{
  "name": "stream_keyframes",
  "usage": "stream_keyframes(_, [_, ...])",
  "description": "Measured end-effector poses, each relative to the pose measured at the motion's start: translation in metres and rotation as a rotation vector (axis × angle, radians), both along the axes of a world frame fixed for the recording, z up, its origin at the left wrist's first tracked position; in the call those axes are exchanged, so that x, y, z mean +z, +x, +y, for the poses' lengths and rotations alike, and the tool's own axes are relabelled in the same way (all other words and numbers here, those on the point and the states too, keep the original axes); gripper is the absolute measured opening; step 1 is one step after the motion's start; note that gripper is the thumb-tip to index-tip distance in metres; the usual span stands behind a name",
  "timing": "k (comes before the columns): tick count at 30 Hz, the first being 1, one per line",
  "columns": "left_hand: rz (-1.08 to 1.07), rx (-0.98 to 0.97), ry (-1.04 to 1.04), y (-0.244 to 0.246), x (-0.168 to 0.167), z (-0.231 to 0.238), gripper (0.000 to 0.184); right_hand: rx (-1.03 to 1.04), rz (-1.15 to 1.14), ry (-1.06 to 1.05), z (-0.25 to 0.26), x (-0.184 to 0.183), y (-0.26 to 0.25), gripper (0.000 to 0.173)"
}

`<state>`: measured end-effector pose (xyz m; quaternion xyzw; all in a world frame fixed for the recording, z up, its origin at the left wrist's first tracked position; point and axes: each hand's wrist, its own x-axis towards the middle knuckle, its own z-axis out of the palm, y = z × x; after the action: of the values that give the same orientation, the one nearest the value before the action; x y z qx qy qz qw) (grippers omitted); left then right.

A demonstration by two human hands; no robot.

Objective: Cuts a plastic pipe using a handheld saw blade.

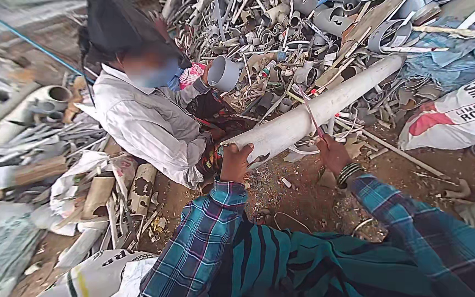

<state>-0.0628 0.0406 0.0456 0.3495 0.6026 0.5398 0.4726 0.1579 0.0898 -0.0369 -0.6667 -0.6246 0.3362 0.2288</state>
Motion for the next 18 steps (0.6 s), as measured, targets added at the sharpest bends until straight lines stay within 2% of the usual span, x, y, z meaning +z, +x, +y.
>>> stream_keyframes(3, [0.097,0.022,0.032,-0.003,0.019,0.022,0.021,0.129,0.001,0.078,-0.015,0.021,-0.022,0.042])
stream_keyframes(5, [0.154,0.043,0.035,-0.008,0.018,0.032,0.024,0.320,-0.036,0.140,-0.038,0.030,-0.047,0.039])
stream_keyframes(7, [0.168,0.059,0.023,-0.012,0.008,0.035,0.027,0.393,-0.074,0.175,-0.041,0.027,-0.055,0.039])
stream_keyframes(9, [0.166,0.080,0.008,-0.011,-0.002,0.031,0.027,0.266,-0.033,0.083,-0.021,0.014,-0.044,0.041])
stream_keyframes(12, [0.146,0.085,0.003,-0.007,-0.014,0.020,0.025,-0.073,0.088,-0.075,0.018,-0.013,-0.015,0.046])
stream_keyframes(14, [0.127,0.082,0.024,-0.006,-0.020,0.014,0.024,-0.107,0.093,-0.101,0.017,-0.015,-0.016,0.045])
stream_keyframes(16, [0.110,0.076,0.021,-0.003,-0.025,0.007,0.025,0.064,0.075,0.014,-0.012,-0.012,-0.036,0.041])
stream_keyframes(18, [0.107,0.061,0.028,-0.001,-0.032,-0.001,0.022,0.305,-0.005,0.232,-0.045,-0.012,-0.056,0.037])
